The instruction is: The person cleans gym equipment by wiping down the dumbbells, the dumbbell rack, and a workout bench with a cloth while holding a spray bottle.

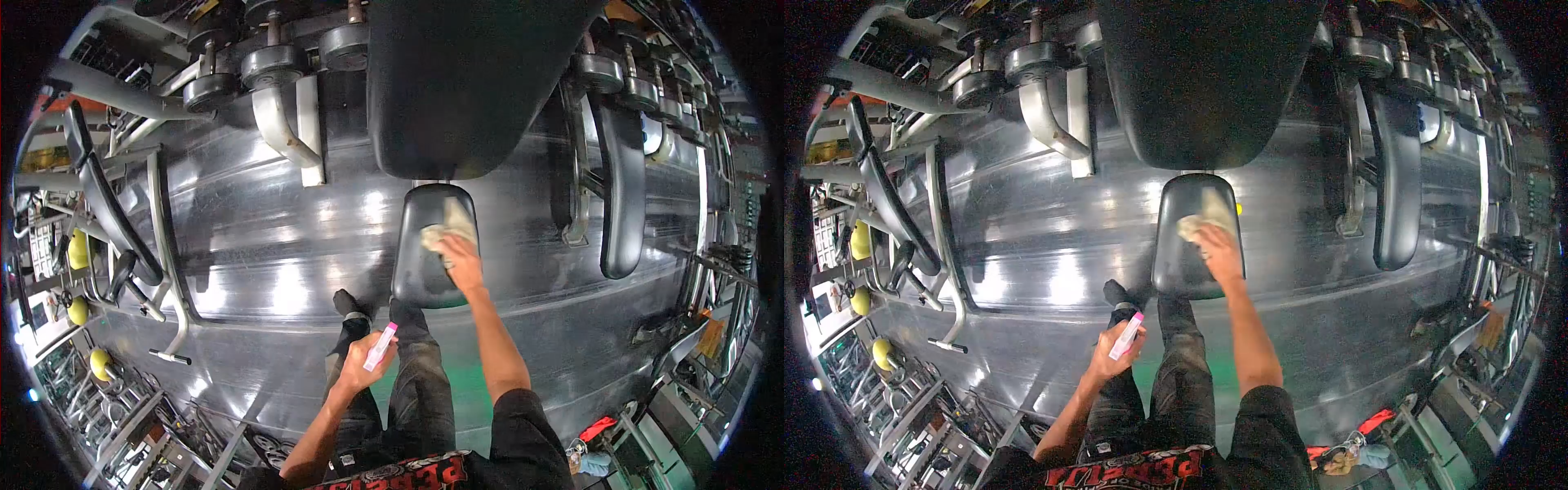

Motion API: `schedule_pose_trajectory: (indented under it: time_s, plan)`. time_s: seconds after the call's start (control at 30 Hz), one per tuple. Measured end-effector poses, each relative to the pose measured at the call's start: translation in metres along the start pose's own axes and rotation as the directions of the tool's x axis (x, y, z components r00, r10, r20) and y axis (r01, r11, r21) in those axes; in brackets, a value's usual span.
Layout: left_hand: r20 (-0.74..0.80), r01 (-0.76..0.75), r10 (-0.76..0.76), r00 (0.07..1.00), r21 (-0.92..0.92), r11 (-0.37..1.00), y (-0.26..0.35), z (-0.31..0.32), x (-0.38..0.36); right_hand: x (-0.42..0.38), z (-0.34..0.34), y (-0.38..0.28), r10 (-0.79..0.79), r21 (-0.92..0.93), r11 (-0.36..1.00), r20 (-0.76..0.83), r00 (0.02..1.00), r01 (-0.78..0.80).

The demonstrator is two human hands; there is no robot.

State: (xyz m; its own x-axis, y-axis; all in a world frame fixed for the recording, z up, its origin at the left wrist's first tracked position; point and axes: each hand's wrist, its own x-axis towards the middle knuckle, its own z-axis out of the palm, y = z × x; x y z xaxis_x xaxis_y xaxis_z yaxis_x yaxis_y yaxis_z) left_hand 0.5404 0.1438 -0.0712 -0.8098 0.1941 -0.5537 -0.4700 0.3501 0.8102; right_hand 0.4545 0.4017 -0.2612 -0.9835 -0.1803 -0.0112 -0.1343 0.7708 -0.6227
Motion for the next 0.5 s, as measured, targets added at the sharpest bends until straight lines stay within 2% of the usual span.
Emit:
schedule_pose_trajectory:
  time_s: [0.03,0.07,0.1,0.13,0.17,0.23,0.27,0.3,0.33,0.37,0.43,0.47,0.5]
  plan:
    - [0.0,-0.01,0.01,1.0,0.007,1.0,-0.001,0.0,-0.001,-0.006,-0.001,0.004,-0.002,-0.002,1.0,0.0,1.0,0.002]
    - [0.0,-0.01,0.01,1.0,0.003,1.0,-0.004,0.0,-0.004,-0.011,-0.001,0.005,0.204,0.119,0.975,-0.15,0.968,-0.187]
    - [0.008,-0.005,0.005,1.0,-0.011,1.0,-0.009,-0.001,-0.006,-0.015,0.003,0.007,0.412,0.265,0.901,-0.269,0.87,-0.345]
    - [0.017,-0.002,0.002,1.0,-0.024,1.0,-0.01,-0.002,-0.007,-0.011,0.009,-0.003,0.421,0.245,0.902,-0.315,0.851,-0.356]
    - [0.019,-0.003,0.004,1.0,-0.022,1.0,-0.012,-0.002,-0.008,-0.007,0.021,-0.018,0.379,0.17,0.926,-0.428,0.82,-0.338]
    - [0.018,-0.066,0.066,0.998,-0.019,0.998,-0.008,0.0,-0.01,-0.002,0.032,-0.046,0.393,0.048,0.915,-0.319,0.862,-0.4]
    - [0.027,-0.069,0.069,0.997,-0.013,0.998,-0.008,0.0,-0.01,-0.002,0.041,-0.048,0.274,0.033,0.961,-0.253,0.928,-0.274]
    - [0.052,-0.009,0.009,0.999,-0.001,1.0,-0.008,0.0,-0.012,-0.003,0.046,-0.053,0.147,0.027,0.989,-0.181,0.972,-0.144]
    - [0.077,0.05,-0.051,0.996,0.011,0.999,-0.008,0.001,-0.014,-0.01,0.048,-0.057,0.028,0.001,1.0,-0.033,0.999,-0.028]
    - [0.088,0.047,-0.048,0.995,0.018,0.999,-0.007,0.001,-0.015,-0.014,0.044,-0.054,0.038,0.0,0.999,-0.04,0.998,-0.038]
    - [0.109,-0.015,0.012,0.994,0.035,0.999,-0.006,-0.001,-0.016,-0.019,0.025,-0.04,-0.171,0.109,0.982,0.194,0.966,0.152]
    - [0.113,-0.019,0.014,0.993,0.043,0.999,-0.007,-0.003,-0.016,-0.027,0.021,-0.025,-0.123,0.011,0.992,0.166,0.978,0.122]
    - [0.114,-0.059,0.053,0.992,0.045,0.997,-0.008,-0.005,-0.017,-0.032,0.009,-0.017,-0.093,0.018,0.996,0.12,0.988,0.092]
